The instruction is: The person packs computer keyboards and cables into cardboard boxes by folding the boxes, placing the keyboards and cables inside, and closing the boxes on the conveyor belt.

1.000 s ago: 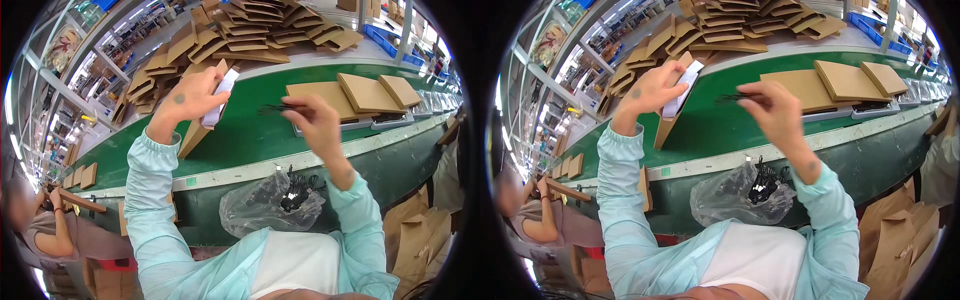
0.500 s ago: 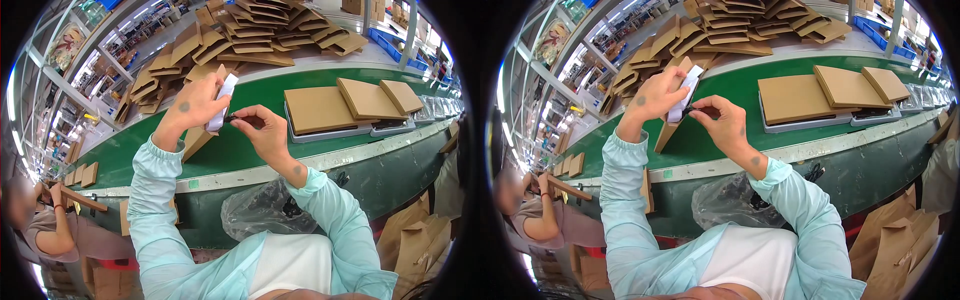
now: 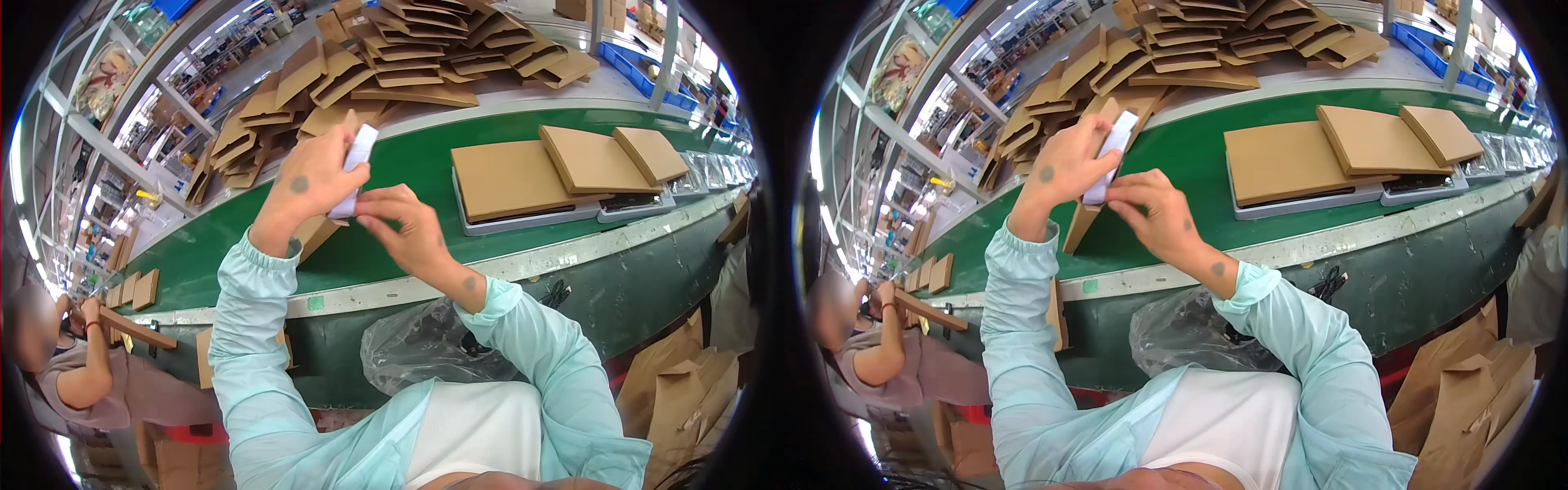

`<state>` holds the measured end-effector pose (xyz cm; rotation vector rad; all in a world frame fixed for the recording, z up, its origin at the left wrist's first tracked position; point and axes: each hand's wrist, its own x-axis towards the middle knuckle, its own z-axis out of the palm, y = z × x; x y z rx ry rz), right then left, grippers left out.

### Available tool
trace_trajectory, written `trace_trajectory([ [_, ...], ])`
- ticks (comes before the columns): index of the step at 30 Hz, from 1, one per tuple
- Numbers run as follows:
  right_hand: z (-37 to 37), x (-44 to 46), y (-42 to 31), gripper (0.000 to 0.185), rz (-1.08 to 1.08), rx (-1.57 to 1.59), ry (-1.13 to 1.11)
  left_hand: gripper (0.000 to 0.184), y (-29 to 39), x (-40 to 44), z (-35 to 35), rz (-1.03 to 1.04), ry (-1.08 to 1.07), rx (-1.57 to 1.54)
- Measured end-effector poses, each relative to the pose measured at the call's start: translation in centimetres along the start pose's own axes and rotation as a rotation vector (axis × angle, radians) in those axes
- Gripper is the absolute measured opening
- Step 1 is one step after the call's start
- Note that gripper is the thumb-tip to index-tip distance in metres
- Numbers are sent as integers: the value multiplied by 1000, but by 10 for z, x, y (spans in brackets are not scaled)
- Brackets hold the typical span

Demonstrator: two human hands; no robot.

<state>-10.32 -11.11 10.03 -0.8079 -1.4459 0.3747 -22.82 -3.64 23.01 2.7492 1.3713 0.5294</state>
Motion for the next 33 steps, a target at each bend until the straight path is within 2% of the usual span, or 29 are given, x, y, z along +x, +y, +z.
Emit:
trace_trajectory([
  [1, -3, 1, 1, 21, -84, -114, -14, 51, -4, 0, 2, 5, 28, 27],
  [2, -1, -5, 1, 28, 58, -90, -55, 51, -6, 2, 5, 17, 58, 48],
  [3, -2, -6, 6, 37, -5, -209, -84, 50, -6, 4, 7, -10, 34, 32],
  [5, -1, -9, 20, 42, 7, -163, -164, 50, -6, 7, 12, -61, -20, 2],
  [8, -13, -11, 35, 45, 79, -328, -392, 49, -8, 8, 42, -33, -98, 99],
  [11, -22, -17, 67, 51, 371, -57, -596, 49, -5, 8, 71, -34, -58, 112],
  [12, -23, -19, 77, 54, 397, -20, -637, 48, -7, 9, 79, 3, -30, 74],
  [13, -21, -21, 83, 55, 336, -73, -631, 47, -5, 11, 85, 8, -33, 76],
  [15, -22, -23, 84, 56, 403, -3, -669, 45, -2, 11, 93, 7, -48, 81],
  [18, -23, -15, 77, 53, 412, -103, -738, 47, -3, 11, 95, 29, -17, 45],
  [22, -36, -10, 75, 58, 532, 178, -828, 50, 5, 15, 97, -25, -35, 14],
  [23, -44, -14, 74, 59, 660, 383, -747, 51, 4, 16, 99, -55, -35, 1],
  [24, -51, -17, 73, 60, 778, 587, -659, 51, -20, 21, 126, 60, 84, -33],
  [25, -58, -20, 72, 61, 889, 793, -562, 52, -23, 21, 136, 57, 52, -13],
  [27, -87, -18, 76, 60, 846, 439, -550, 53, -22, 20, 147, 55, -20, 27],
  [28, -106, -15, 75, 52, 682, 36, -546, 55, -15, 21, 149, -42, -154, 12],
  [30, -141, -21, 82, 39, 207, -637, -383, 56, -18, 16, 171, 105, -84, 80],
  [33, -193, -14, 56, 33, 88, -1096, -208, 52, -10, 27, 207, 288, 45, 289],
])
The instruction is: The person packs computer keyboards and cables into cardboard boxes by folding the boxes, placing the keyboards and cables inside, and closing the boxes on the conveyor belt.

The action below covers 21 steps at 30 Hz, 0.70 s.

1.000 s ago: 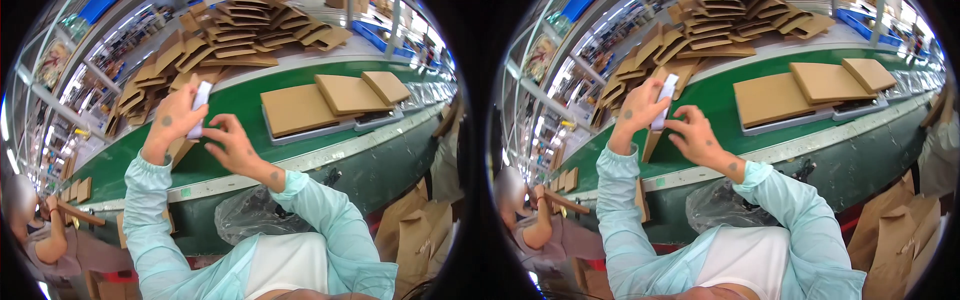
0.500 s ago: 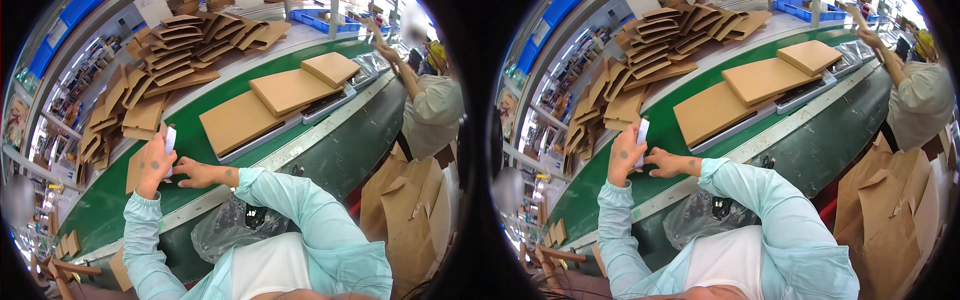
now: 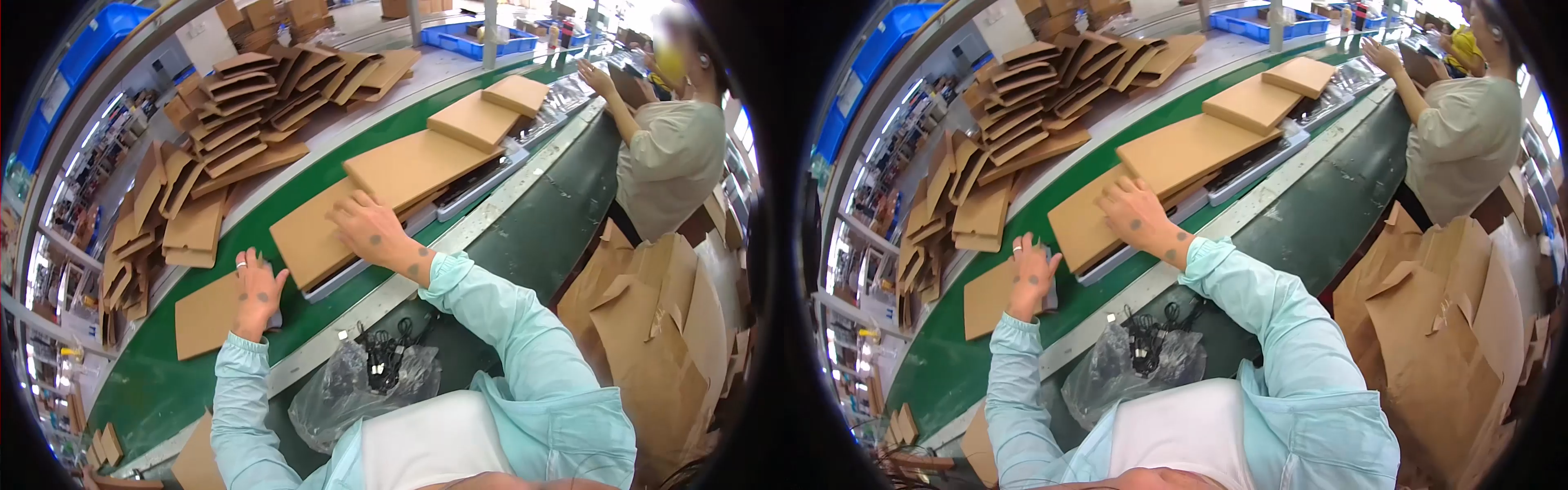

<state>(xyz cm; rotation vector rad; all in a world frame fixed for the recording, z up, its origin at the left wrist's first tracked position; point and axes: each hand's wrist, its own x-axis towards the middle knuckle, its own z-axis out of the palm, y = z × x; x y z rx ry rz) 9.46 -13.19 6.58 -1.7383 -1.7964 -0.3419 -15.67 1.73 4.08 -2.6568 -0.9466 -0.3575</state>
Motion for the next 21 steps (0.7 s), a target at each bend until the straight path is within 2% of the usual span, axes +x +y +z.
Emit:
trace_trajectory([
  [2, 1, -7, 26, 29, 68, -279, 57, 53, 27, 23, 2, -84, 141, -300],
  [3, 3, -14, 39, 27, 110, -419, 84, 60, 28, 36, 15, -243, -115, -492],
  [6, 9, -28, 68, 20, 151, -394, 191, 67, 64, 48, 7, -370, -222, -395],
  [7, 4, -30, 73, 20, 154, -382, 204, 79, 64, 54, 9, -401, -267, -424],
  [10, -2, -44, 83, 19, 160, -324, 266, 82, 63, 51, 17, -380, -122, -526],
  [13, -3, -55, 96, 18, 154, -239, 372, 84, 53, 43, 44, -527, -174, -395],
  [16, -11, -57, 102, 17, 195, -172, 357, 82, 43, 36, 63, -630, -115, -353],
  [19, -13, -59, 105, 16, 219, -156, 363, 81, 33, 28, 75, -678, -85, -809],
  [21, -15, -59, 109, 16, 236, -134, 373, 80, 40, 30, 70, -692, -73, -900],
])
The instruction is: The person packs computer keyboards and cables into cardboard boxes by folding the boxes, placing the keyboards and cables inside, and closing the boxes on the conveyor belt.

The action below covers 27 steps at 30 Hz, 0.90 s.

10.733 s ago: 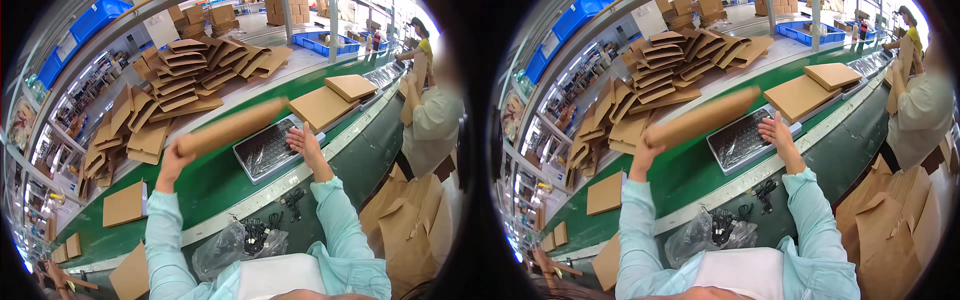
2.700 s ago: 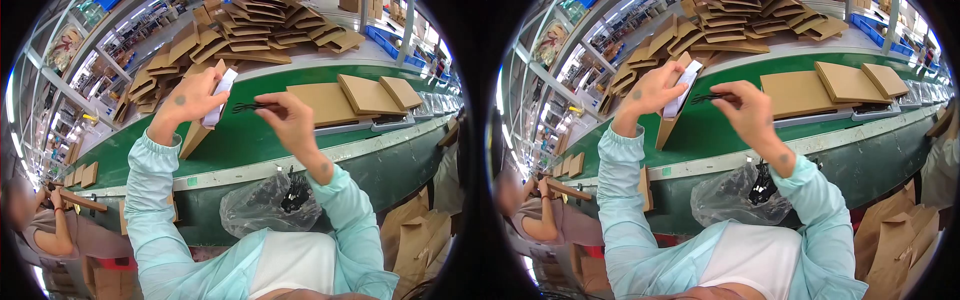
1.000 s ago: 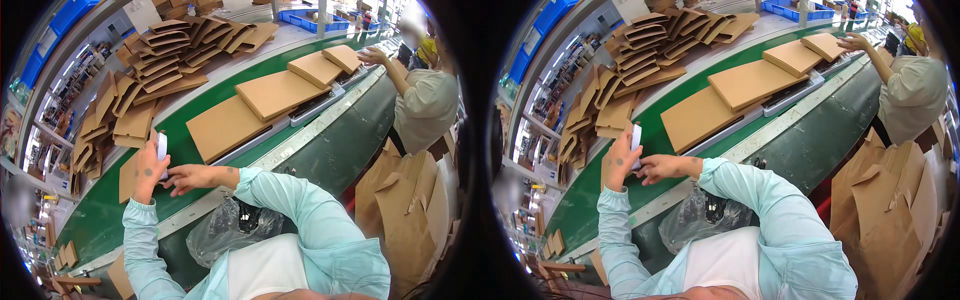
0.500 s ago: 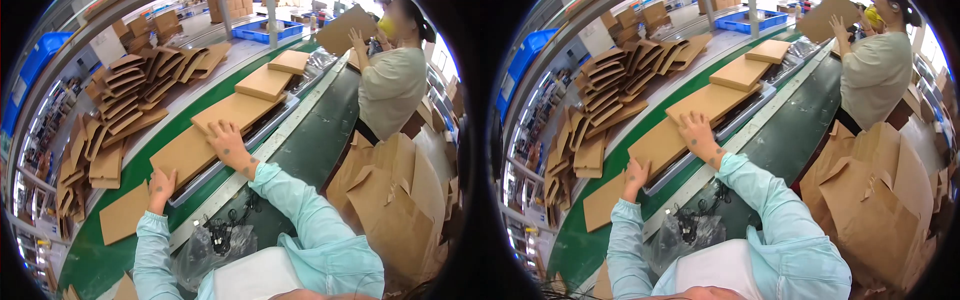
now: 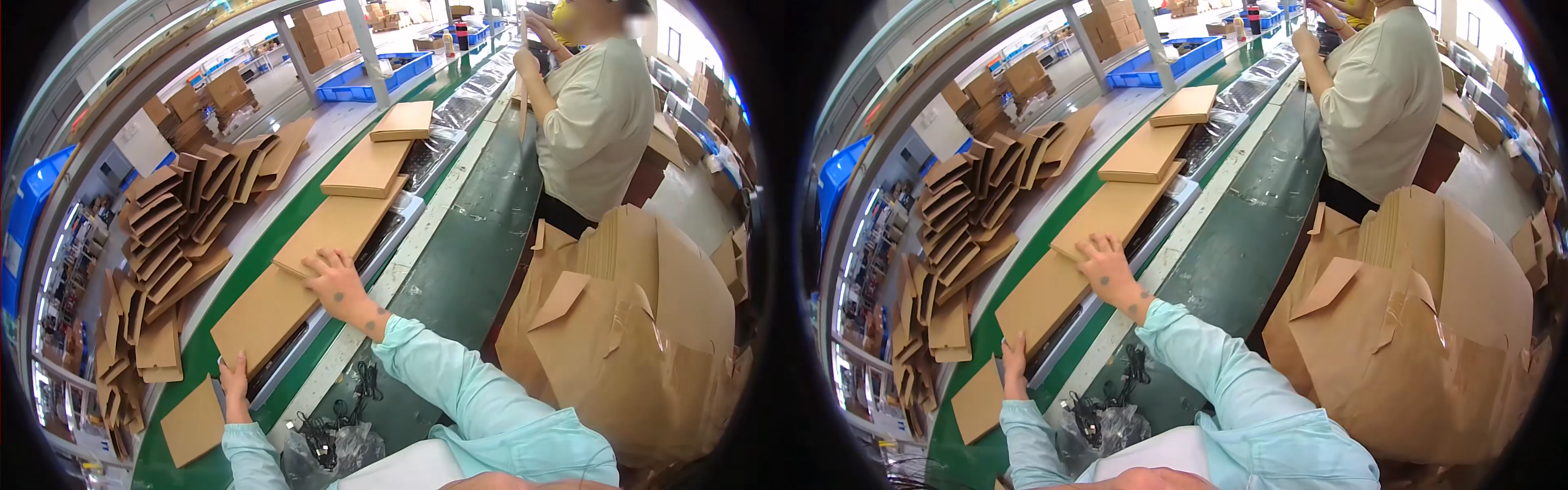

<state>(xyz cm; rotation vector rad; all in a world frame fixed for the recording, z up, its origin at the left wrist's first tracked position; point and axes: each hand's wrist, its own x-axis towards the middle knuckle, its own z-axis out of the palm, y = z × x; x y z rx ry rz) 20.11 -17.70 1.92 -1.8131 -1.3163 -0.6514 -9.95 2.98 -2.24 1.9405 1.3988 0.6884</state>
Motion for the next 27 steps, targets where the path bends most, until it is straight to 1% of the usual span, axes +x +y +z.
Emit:
trace_trajectory([
  [2, -1, 1, 4, 17, -4, 9, 10, 75, 11, -5, 2, -58, 15, -62],
  [5, -4, 8, 5, 19, -12, 47, 66, 79, -3, 12, 11, -69, 20, -46],
  [8, -14, 15, 4, 20, -12, 90, 137, 84, -11, 32, 24, -156, 52, 95],
  [9, -17, 18, 5, 20, -12, 102, 159, 85, -4, 33, 28, -155, 45, 92],
  [11, -22, 21, 7, 20, -5, 104, 180, 88, 21, 26, 39, -157, 27, 86],
  [14, -26, 23, 11, 20, -2, 112, 203, 87, 67, 13, 63, -180, 40, 96],
  [17, -29, 26, 19, 20, -15, 94, 233, 89, 111, 14, 96, -238, 28, 180],
  [20, -31, 27, 24, 20, -20, 90, 249, 92, 144, 22, 137, -263, 48, 186],
  [23, -34, 29, 28, 23, -18, 60, 243, 94, 171, 36, 173, -319, 66, 145],
  [24, -34, 27, 30, 25, -16, 48, 232, 94, 184, 36, 184, -339, 47, 38],
  [26, -34, 28, 44, 24, 8, 4, 174, 94, 204, 29, 194, -327, -92, -123],
  [27, -30, 24, 39, 24, 8, 22, 127, 94, 211, 24, 195, -334, -83, -75],
])
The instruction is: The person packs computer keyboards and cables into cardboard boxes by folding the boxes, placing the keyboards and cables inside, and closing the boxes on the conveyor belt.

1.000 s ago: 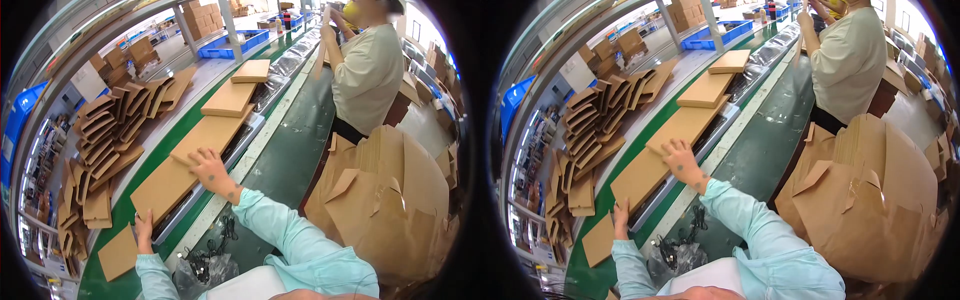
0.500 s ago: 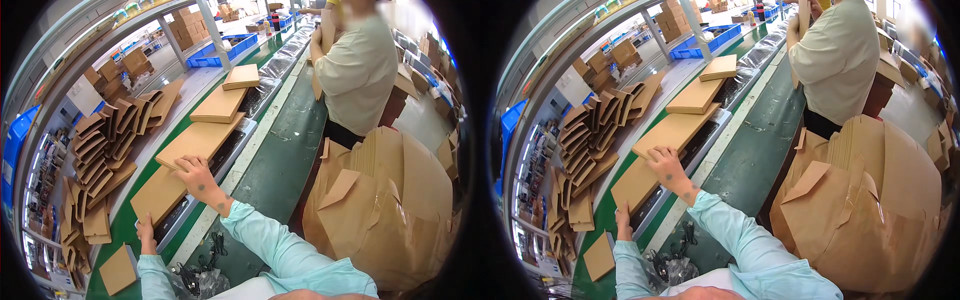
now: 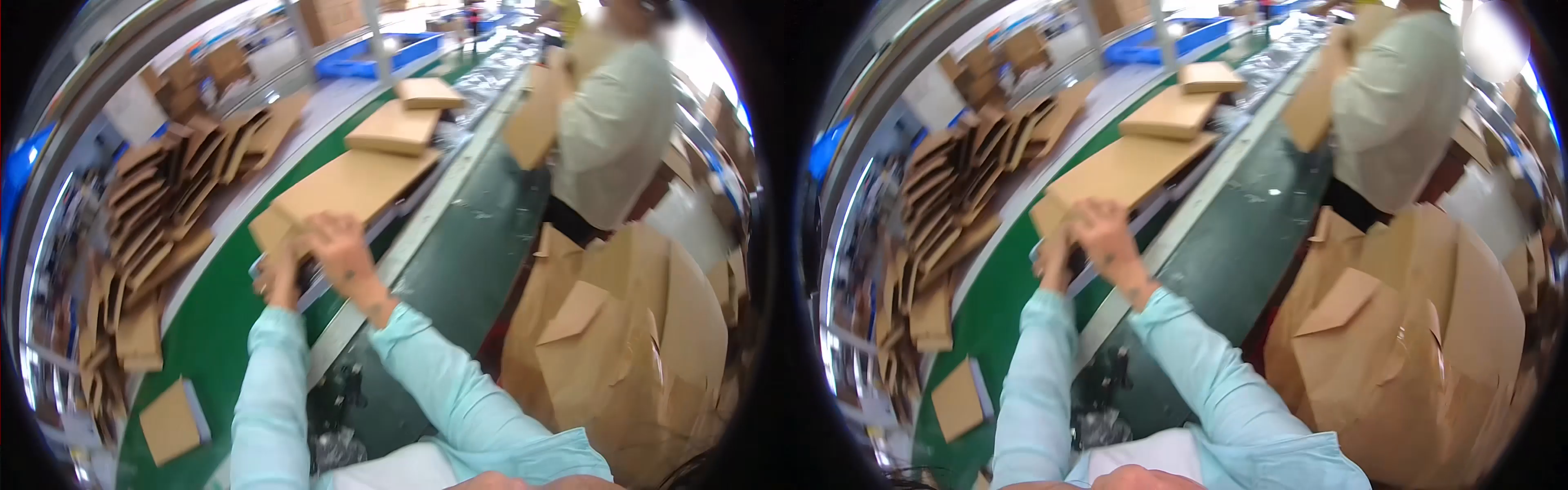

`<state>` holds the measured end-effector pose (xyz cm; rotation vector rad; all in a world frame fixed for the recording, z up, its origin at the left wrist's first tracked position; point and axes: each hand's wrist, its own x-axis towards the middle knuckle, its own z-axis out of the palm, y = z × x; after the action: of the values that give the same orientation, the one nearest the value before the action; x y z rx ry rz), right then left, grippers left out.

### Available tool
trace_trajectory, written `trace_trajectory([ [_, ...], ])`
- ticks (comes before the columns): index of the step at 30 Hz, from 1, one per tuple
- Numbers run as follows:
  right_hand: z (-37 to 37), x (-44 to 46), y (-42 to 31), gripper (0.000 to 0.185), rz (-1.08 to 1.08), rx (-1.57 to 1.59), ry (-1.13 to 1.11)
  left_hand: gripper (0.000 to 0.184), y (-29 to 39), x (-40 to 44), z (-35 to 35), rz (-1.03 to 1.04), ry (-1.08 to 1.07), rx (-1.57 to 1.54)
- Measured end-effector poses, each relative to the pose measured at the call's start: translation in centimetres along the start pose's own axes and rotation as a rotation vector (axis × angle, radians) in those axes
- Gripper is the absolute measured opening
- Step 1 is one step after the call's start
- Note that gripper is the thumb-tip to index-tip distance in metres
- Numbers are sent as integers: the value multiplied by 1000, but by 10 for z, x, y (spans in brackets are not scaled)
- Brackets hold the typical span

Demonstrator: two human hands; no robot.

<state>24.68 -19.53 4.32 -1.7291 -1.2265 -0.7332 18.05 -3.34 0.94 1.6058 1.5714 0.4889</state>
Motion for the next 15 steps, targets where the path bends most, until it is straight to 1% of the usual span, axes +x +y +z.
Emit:
trace_trajectory([
  [1, 7, -3, 1, 24, -6, -34, 25, 93, 6, -8, 2, -10, 17, 45],
  [2, 10, -4, 5, 25, -5, -73, 67, 91, 8, 5, 10, -41, 154, 188],
  [4, 6, -2, 7, 25, -64, -91, 78, 86, 3, 0, 10, 122, 218, 222],
  [6, 5, -3, 6, 23, -65, -95, 87, 82, 2, -19, -12, 260, 157, 298],
  [7, 5, -2, 7, 23, -69, -105, 93, 83, 2, -26, -23, 285, 130, 363],
  [10, 0, -1, 10, 23, -68, -130, 129, 84, -18, -7, -29, 222, 36, 309],
  [11, 0, -1, 12, 23, -65, -132, 136, 83, -23, -5, -30, 218, 85, 210],
  [14, -1, -6, 20, 22, -13, -191, 144, 76, -46, 29, -65, 170, -105, -257],
  [15, -2, -7, 23, 22, 12, -236, 154, 62, -56, 37, -75, 225, -5, -525],
])
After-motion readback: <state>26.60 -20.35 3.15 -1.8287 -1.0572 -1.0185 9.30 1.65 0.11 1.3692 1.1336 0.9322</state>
